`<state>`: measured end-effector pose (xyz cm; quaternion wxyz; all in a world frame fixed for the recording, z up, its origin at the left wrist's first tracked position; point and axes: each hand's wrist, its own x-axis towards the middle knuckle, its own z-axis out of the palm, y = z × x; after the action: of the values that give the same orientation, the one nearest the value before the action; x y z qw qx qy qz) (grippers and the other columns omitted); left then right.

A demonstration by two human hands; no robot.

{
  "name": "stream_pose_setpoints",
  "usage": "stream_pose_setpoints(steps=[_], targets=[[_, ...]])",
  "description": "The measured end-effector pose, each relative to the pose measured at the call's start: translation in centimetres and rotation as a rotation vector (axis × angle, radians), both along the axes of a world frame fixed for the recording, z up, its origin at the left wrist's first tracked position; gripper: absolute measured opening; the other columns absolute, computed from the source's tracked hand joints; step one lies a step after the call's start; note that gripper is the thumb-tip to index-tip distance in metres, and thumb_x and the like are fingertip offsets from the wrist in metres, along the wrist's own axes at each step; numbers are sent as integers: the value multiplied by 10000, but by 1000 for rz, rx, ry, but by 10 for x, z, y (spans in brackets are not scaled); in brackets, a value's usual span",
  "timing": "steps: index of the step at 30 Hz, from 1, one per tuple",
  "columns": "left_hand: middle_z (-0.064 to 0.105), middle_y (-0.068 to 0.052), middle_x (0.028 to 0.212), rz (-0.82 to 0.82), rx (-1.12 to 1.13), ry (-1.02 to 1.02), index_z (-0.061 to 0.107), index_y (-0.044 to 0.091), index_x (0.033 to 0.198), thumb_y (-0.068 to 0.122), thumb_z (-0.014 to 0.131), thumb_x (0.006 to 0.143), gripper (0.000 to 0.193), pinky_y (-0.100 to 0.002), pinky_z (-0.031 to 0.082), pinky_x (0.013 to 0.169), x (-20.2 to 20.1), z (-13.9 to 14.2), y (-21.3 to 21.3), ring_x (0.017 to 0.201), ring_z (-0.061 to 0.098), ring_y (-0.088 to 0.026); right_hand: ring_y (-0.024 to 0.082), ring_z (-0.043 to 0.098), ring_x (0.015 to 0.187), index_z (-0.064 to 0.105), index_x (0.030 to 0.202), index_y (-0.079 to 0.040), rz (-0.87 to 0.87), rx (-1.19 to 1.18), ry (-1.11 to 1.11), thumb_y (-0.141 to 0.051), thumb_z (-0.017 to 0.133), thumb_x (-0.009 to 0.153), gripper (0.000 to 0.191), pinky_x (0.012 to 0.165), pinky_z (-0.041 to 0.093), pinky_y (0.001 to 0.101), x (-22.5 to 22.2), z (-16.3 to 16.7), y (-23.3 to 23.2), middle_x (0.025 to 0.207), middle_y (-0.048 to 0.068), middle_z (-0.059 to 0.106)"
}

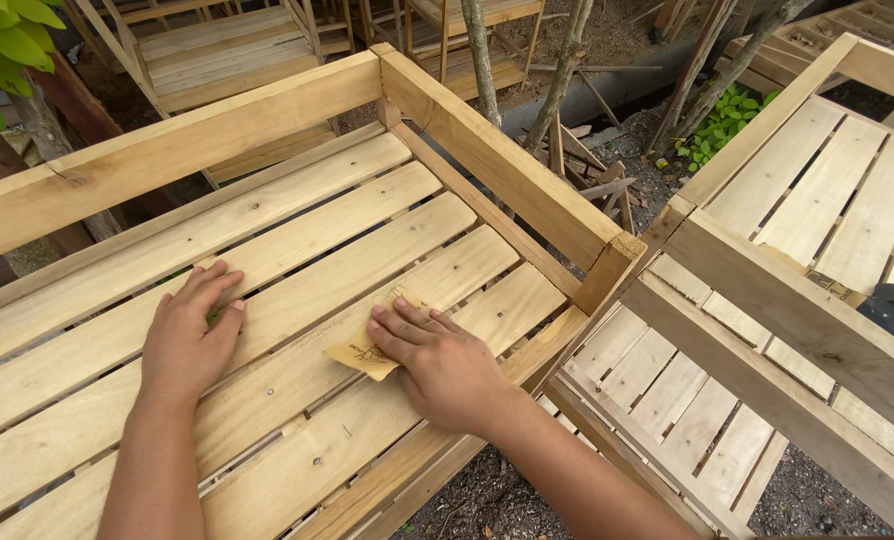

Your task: The person sands the surface of a wooden crate using a sanding block. They move the block back and forth across the slats and frame, applying pressure to smooth the wood. The person occasionally adjusts the sanding block and continues sanding different sections of the crate.

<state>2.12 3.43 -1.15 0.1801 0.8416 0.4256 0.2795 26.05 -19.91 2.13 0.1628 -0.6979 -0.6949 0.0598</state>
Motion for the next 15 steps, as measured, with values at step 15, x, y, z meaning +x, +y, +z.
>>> stream_pose_setpoints(steps=[15], targets=[[490, 56, 1573, 49, -51, 51, 659, 268, 1351, 293, 587, 972, 387, -456, 203, 1252, 7, 10, -7, 1516, 332, -162, 307, 276, 1514, 479, 1497, -288, -300, 37, -154, -346, 384, 1044, 466, 1221, 217, 470, 21, 5, 18, 1597, 5, 409]])
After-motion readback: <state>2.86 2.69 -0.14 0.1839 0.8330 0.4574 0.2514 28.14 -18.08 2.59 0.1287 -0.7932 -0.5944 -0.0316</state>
